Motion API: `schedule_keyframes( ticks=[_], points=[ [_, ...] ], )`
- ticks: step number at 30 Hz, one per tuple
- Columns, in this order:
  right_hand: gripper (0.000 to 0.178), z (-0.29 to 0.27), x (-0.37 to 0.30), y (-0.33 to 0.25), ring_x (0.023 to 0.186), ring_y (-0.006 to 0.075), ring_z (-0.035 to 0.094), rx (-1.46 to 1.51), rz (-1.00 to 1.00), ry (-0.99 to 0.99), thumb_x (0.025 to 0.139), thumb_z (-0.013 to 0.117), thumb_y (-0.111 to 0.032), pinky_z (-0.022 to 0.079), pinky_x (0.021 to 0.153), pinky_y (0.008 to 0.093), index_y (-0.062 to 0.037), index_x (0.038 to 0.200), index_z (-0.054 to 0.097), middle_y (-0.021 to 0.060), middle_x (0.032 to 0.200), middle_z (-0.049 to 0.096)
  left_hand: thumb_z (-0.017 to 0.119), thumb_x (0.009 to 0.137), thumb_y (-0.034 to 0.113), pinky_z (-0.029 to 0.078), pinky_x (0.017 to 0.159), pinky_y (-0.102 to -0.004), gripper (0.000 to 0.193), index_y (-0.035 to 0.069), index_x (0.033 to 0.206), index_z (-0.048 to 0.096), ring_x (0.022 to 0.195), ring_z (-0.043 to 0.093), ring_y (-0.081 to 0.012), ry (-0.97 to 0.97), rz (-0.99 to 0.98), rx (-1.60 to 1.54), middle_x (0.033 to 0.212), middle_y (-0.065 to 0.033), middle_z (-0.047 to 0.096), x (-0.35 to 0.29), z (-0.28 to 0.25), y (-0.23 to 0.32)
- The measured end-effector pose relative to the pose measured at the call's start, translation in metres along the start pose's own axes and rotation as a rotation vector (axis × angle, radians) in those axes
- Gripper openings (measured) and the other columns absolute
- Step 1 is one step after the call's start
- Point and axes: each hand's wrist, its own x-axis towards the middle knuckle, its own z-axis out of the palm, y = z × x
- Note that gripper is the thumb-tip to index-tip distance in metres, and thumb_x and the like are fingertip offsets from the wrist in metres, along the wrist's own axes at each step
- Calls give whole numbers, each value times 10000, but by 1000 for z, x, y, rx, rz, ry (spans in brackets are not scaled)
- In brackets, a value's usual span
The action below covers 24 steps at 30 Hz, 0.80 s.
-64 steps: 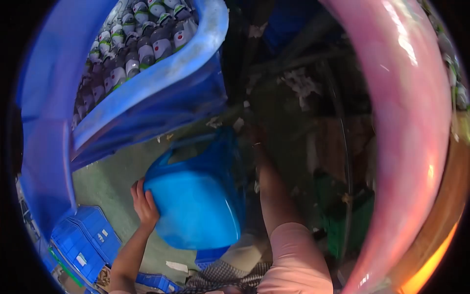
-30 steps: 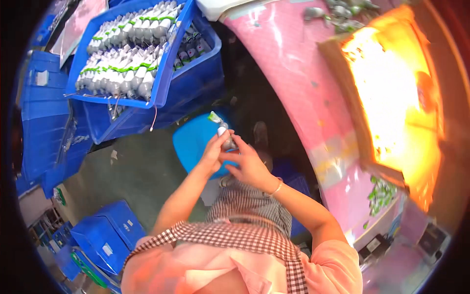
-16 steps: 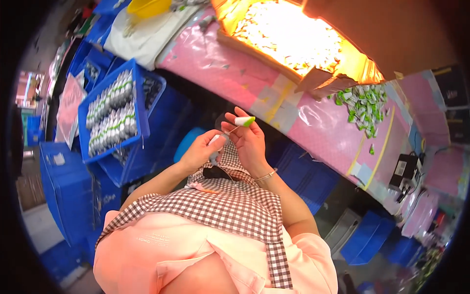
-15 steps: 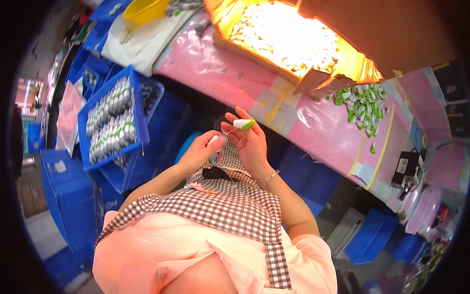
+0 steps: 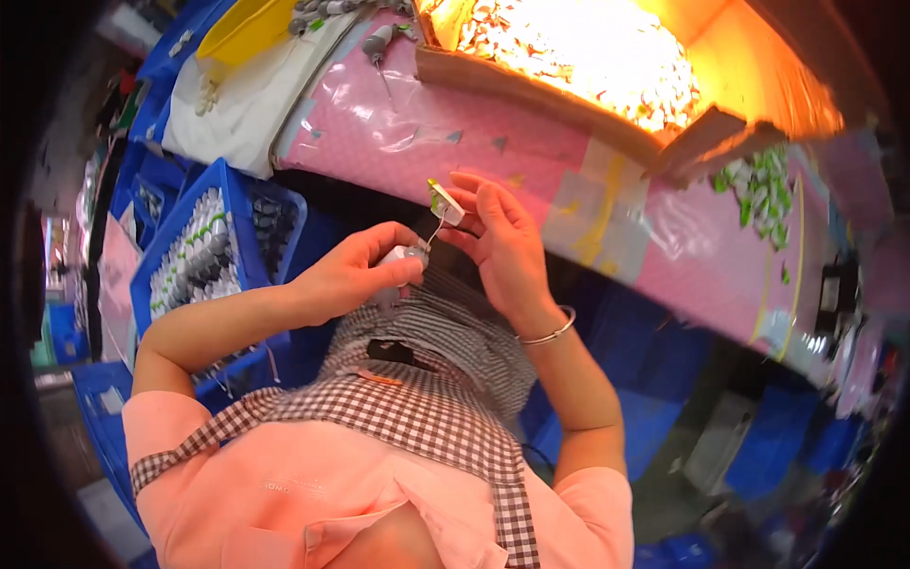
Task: Packaging small toy components into plastic bags at a factory workstation.
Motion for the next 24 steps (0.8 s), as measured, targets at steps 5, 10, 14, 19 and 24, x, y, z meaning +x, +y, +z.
schedule_keyframes(
  ticks=[5, 10, 14, 19, 24],
  points=[
    [325, 21, -35, 18, 906, 138, 612, -138, -185, 61, 934, 543, -177, 528, 783, 272, 2, 1205, 543, 106, 1092, 623, 623, 871, 221, 437, 660, -221, 295, 18, 1061, 526, 744, 504, -58, -39, 174, 130, 840, -5, 561, -7, -18, -13],
    [245, 19, -61, 12, 782, 113, 631, -279, -312, 130, 899, 594, -122, 540, 713, 248, 3, 1109, 608, 66, 950, 665, 678, 819, 129, 449, 695, -227, 359, 16, 1091, 472, 779, 531, -76, -39, 365, 143, 896, -29, 581, -14, 4, -16],
    [166, 20, -88, -15, 715, 93, 626, -690, -384, 155, 881, 605, -82, 530, 652, 229, 10, 1016, 636, 63, 864, 674, 691, 801, 73, 449, 676, -218, 418, 41, 1135, 442, 772, 534, -70, -108, 450, 161, 902, -36, 597, -9, 23, -13],
    [136, 4, -113, -48, 679, 85, 616, -914, -355, 136, 868, 614, -68, 516, 614, 216, 20, 968, 648, 67, 846, 673, 637, 859, 100, 448, 675, -209, 416, 47, 1220, 436, 780, 532, -60, -234, 446, 175, 904, -23, 599, 7, 55, -15],
    [125, -30, -116, -69, 635, 90, 608, -836, -369, 303, 866, 611, -58, 510, 575, 216, 35, 942, 647, 69, 800, 668, 574, 912, 177, 463, 621, -214, 337, -4, 1183, 489, 668, 566, -81, -109, 591, 341, 800, -12, 616, 40, 103, -8]
  ],
)
